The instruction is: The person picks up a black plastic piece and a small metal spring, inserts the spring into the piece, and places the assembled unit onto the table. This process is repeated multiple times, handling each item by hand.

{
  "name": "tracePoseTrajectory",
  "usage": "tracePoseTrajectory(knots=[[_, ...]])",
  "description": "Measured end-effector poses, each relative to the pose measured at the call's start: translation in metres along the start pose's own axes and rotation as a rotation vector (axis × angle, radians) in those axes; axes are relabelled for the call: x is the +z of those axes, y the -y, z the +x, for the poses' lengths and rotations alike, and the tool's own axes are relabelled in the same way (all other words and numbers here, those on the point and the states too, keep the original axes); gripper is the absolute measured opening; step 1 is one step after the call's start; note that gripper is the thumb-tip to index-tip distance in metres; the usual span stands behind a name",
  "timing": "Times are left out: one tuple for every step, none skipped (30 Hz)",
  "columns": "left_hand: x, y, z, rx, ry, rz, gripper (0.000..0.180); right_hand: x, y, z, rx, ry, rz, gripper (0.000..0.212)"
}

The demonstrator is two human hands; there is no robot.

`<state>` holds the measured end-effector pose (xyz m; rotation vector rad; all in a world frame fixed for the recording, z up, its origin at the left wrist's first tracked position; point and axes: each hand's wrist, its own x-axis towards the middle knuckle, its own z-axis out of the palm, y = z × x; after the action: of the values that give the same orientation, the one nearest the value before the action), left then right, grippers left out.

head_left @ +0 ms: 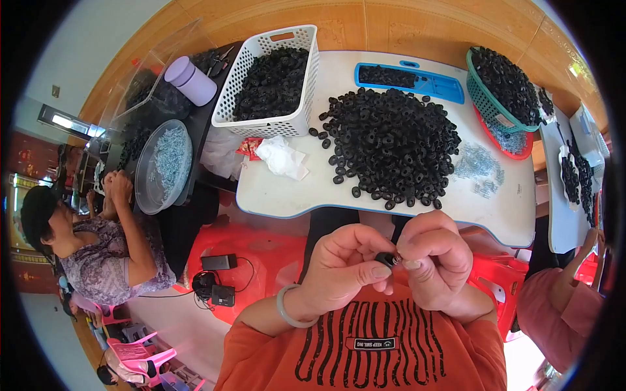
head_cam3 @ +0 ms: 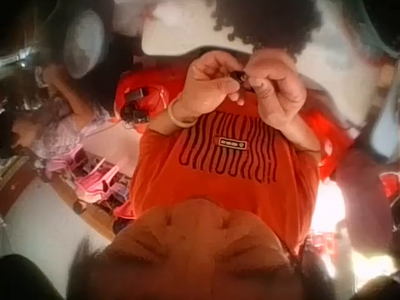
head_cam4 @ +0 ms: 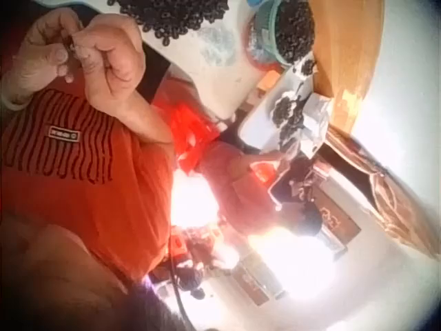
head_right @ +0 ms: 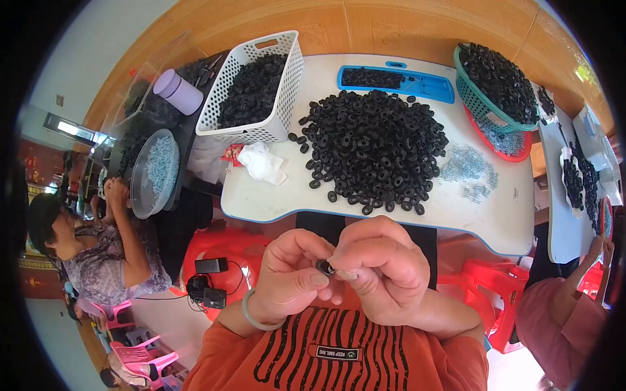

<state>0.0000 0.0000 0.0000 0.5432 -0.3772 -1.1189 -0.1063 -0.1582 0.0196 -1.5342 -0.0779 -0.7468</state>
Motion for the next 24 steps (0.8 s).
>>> tracePoseTrajectory(knots=[[0.002, 0.001, 0.001, 0.002, -0.02, 0.001, 0.026, 0.0, -0.001, 0.0, -0.016, -0.003, -0.028, 0.01], [0.003, 0.001, 0.001, 0.005, -0.039, 0.001, 0.024, 0.0, 0.0, 0.001, -0.033, -0.006, -0.056, 0.01], [0.002, 0.0, 0.001, 0.011, -0.04, 0.0, 0.024, 0.0, -0.001, 0.001, -0.034, 0.0, -0.056, 0.01], [0.001, -0.001, 0.0, 0.045, -0.037, 0.109, 0.024, 0.001, -0.001, 0.0, -0.037, -0.004, -0.069, 0.009], [0.0, -0.003, 0.0, 0.079, -0.033, 0.219, 0.024, 0.002, -0.001, 0.001, -0.042, -0.007, -0.082, 0.009], [0.003, -0.005, 0.0, 0.084, -0.035, 0.215, 0.024, 0.002, 0.001, 0.002, -0.04, -0.002, -0.084, 0.009], [0.007, -0.008, -0.001, 0.099, -0.037, 0.282, 0.024, 0.002, 0.003, 0.004, -0.03, 0.016, -0.088, 0.009], [0.01, -0.01, -0.001, 0.114, -0.039, 0.349, 0.024, 0.002, 0.005, 0.006, -0.02, 0.034, -0.092, 0.009], [0.011, -0.012, -0.004, 0.119, -0.046, 0.35, 0.024, 0.003, 0.008, 0.008, -0.019, 0.041, -0.087, 0.009], [0.011, -0.013, -0.008, 0.131, -0.061, 0.377, 0.023, 0.004, 0.011, 0.011, -0.041, 0.089, -0.132, 0.011], [0.012, -0.015, -0.011, 0.142, -0.075, 0.405, 0.022, 0.006, 0.014, 0.014, -0.065, 0.136, -0.176, 0.014], [0.012, -0.016, -0.013, 0.145, -0.074, 0.404, 0.022, 0.008, 0.014, 0.015, -0.067, 0.138, -0.178, 0.014], [0.012, -0.017, -0.013, 0.159, -0.068, 0.384, 0.021, 0.01, 0.014, 0.016, -0.077, 0.167, -0.174, 0.017], [0.011, -0.018, -0.014, 0.174, -0.061, 0.364, 0.02, 0.011, 0.013, 0.017, -0.088, 0.196, -0.17, 0.02], [0.009, -0.018, -0.016, 0.176, -0.059, 0.365, 0.02, 0.012, 0.01, 0.016, -0.09, 0.197, -0.171, 0.02], [0.007, -0.017, -0.017, 0.16, -0.069, 0.345, 0.02, 0.011, 0.007, 0.015, -0.084, 0.223, -0.146, 0.023], [0.004, -0.017, -0.017, 0.143, -0.078, 0.324, 0.019, 0.01, 0.004, 0.014, -0.077, 0.247, -0.124, 0.025], [-0.003, -0.018, -0.017, 0.133, -0.063, 0.323, 0.019, 0.012, 0.001, 0.015, -0.079, 0.234, -0.135, 0.025], [-0.009, -0.019, -0.017, 0.114, -0.079, 0.295, 0.019, 0.014, -0.001, 0.016, -0.082, 0.198, -0.208, 0.027], [-0.014, -0.02, -0.015, 0.094, -0.093, 0.268, 0.019, 0.014, -0.003, 0.017, -0.085, 0.16, -0.283, 0.029], [-0.017, -0.014, -0.01, 0.095, -0.107, 0.264, 0.019, 0.0, -0.01, 0.016, -0.09, 0.149, -0.382, 0.032], [-0.017, -0.013, -0.007, 0.095, -0.125, 0.268, 0.018, -0.013, -0.014, 0.021, -0.134, 0.114, -0.476, 0.03], [-0.022, -0.009, -0.004, 0.114, -0.107, 0.273, 0.019, -0.027, -0.021, 0.028, -0.179, 0.079, -0.57, 0.029], [-0.026, -0.004, -0.001, 0.132, -0.131, 0.296, 0.02, -0.048, -0.033, 0.031, -0.197, 0.057, -0.698, 0.025]])
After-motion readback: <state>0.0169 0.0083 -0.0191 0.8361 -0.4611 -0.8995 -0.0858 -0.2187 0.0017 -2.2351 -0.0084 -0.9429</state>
